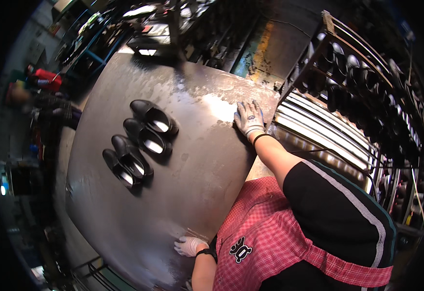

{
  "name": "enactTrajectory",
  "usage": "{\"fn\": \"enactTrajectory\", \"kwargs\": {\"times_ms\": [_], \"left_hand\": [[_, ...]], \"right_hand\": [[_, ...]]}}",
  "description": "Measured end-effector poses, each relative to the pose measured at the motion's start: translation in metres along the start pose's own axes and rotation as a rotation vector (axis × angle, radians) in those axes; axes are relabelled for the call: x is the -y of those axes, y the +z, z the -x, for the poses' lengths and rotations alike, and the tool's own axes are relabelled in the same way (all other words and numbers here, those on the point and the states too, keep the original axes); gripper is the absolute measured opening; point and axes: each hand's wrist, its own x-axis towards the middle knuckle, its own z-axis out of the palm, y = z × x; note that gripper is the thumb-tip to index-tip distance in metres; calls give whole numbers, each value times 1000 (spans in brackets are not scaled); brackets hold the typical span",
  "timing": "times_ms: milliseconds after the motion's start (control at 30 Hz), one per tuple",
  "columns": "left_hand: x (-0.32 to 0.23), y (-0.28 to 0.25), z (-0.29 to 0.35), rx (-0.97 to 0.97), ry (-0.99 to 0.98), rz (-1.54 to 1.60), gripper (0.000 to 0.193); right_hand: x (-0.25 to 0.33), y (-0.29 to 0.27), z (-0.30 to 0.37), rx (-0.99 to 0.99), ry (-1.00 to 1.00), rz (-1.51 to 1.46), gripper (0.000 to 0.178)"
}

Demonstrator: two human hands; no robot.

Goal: The recorder uses a handheld tool to clean or brush the soles of black leather shoes on a metal table.

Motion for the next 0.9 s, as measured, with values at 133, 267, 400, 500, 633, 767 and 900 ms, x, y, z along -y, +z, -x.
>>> {"fn": "enactTrajectory", "kwargs": {"times_ms": [133, 267, 400, 500, 633, 767, 900], "left_hand": [[0, 15, -6, -58, -2, 45, 45], [-4, 10, -3, -67, -21, 57, 43], [-9, 10, -5, -35, 9, 46, 44], [5, 12, -6, -63, -15, 37, 45], [9, 11, -5, -33, 24, 38, 47], [11, 21, -6, -59, 19, 13, 48], [-7, 11, -2, -16, -3, 35, 50]], "right_hand": [[-6, 4, 3, -67, -34, 19, 50], [-2, 1, 1, -17, -32, 56, 49], [-12, 6, -2, 4, -50, 97, 53], [-3, 7, 0, -6, -79, 109, 57], [-4, 9, 0, 9, -63, 44, 61], [-6, 2, 2, 12, -46, 39, 63], [-13, 1, -2, -1, -27, 59, 64]]}}
